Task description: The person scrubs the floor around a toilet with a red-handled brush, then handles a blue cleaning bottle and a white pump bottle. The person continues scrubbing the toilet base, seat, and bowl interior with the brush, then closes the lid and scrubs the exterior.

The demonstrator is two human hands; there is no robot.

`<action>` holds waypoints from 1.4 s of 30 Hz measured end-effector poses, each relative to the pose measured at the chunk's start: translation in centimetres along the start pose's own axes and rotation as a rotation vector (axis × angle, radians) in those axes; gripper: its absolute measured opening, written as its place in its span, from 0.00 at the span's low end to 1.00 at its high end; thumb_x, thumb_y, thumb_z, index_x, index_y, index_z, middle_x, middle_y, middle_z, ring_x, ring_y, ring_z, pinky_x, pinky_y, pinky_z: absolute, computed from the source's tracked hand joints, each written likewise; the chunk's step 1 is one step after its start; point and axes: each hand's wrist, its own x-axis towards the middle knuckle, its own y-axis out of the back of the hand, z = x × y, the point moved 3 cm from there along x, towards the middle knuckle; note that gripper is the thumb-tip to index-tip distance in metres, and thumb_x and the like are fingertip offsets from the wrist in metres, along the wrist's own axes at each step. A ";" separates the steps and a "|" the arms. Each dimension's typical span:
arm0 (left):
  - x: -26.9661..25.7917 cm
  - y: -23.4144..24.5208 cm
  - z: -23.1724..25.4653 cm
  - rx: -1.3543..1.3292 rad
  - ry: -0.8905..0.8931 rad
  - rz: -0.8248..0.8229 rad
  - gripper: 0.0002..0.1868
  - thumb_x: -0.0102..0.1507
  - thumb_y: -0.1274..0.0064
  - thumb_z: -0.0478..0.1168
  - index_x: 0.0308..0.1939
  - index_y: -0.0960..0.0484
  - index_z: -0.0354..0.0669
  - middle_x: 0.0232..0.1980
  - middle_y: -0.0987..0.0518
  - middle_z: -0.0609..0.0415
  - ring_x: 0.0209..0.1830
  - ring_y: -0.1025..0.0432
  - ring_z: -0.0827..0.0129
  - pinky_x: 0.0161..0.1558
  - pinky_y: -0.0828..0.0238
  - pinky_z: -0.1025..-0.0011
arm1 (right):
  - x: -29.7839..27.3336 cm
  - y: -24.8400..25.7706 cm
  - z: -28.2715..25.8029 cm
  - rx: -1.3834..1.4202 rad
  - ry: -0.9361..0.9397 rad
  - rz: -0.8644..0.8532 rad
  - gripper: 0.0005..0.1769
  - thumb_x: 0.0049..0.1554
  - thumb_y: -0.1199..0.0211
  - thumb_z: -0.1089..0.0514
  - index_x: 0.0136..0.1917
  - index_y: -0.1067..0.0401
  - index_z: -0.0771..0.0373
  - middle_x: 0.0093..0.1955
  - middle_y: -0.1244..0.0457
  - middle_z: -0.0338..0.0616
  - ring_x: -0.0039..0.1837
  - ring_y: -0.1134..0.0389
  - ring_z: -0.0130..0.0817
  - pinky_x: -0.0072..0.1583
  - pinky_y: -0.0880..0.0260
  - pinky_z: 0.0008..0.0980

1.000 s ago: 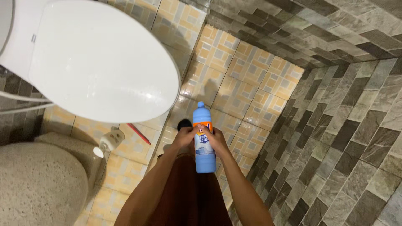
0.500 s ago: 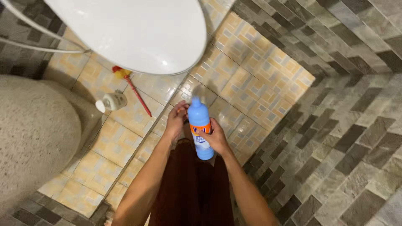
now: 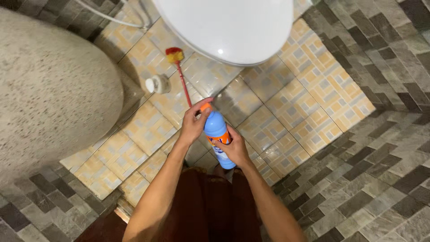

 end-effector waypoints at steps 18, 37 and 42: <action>-6.5 20.8 2.9 0.100 -0.003 0.217 0.22 0.64 0.40 0.34 0.63 0.20 0.43 0.55 0.18 0.48 0.57 0.24 0.65 0.62 0.29 0.68 | 1.6 -20.6 -4.3 -0.335 0.213 -0.067 0.39 0.51 0.25 0.60 0.72 0.35 0.66 0.62 0.30 0.52 0.64 0.28 0.37 0.64 0.29 0.37; -11.0 28.3 -0.8 -0.229 0.024 0.064 0.23 0.69 0.50 0.35 0.69 0.31 0.41 0.60 0.19 0.50 0.65 0.28 0.68 0.68 0.34 0.68 | 0.1 -30.8 -1.9 -0.258 0.175 -0.117 0.37 0.52 0.25 0.60 0.72 0.36 0.64 0.61 0.31 0.49 0.63 0.29 0.35 0.65 0.30 0.37; -11.1 28.7 -2.6 -0.135 -0.047 0.172 0.20 0.70 0.47 0.35 0.66 0.28 0.39 0.63 0.22 0.50 0.66 0.30 0.67 0.64 0.32 0.68 | -0.2 -29.8 -0.6 -0.148 0.210 -0.086 0.39 0.54 0.26 0.60 0.74 0.40 0.66 0.66 0.33 0.50 0.68 0.32 0.37 0.69 0.33 0.38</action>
